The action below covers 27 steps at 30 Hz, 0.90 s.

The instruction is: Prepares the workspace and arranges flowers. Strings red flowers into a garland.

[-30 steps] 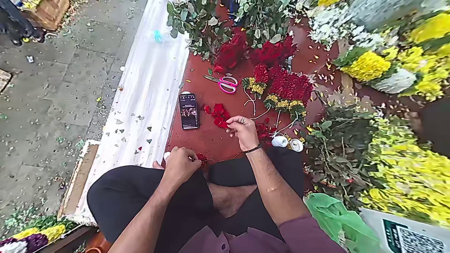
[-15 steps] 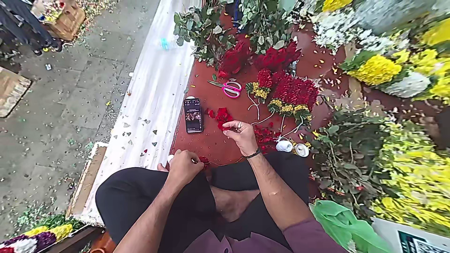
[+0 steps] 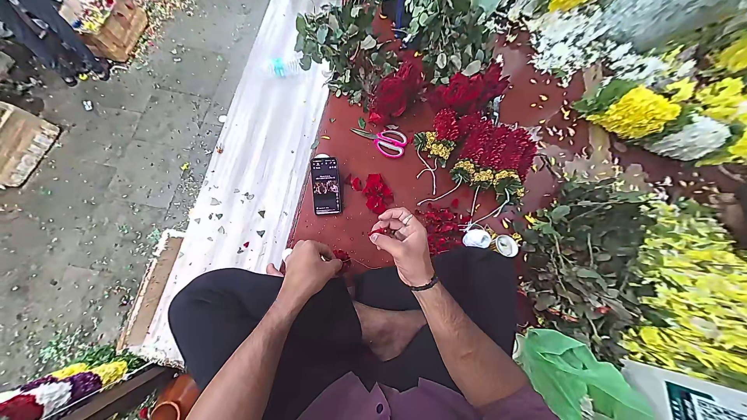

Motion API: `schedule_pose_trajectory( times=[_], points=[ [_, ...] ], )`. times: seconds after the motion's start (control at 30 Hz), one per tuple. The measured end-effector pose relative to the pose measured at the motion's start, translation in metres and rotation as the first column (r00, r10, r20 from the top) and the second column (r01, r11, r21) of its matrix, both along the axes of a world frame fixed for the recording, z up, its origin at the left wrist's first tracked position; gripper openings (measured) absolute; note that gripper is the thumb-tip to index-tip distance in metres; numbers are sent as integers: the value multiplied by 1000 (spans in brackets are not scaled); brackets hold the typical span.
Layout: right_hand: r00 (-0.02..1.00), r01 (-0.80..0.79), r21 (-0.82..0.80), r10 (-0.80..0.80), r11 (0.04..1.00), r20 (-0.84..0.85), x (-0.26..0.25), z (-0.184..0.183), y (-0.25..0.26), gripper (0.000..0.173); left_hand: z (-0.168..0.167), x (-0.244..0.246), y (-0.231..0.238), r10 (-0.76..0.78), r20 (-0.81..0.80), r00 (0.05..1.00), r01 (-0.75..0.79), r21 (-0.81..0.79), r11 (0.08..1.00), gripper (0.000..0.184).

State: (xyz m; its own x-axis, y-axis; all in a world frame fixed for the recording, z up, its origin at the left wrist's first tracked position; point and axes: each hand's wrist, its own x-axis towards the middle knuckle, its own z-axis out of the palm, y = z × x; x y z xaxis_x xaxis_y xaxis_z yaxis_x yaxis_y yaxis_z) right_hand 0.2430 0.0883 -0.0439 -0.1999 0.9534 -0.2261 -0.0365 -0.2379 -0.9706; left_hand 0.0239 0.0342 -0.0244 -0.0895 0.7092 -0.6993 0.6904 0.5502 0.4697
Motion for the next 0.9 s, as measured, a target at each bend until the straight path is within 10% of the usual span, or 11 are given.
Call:
schedule_pose_trajectory(
  times=[0.3, 0.9],
  points=[
    [968, -246, -269, 251, 931, -17, -12, 3, -26, 59, -1, 0, -1, 187, 269, 945, -199, 16, 980, 12],
    [840, -467, -185, 499, 865, 213, 22, -13, 7, 94, -5, -7, -2, 78, 356, 931, -99, 42, 994, 14]
  ],
)
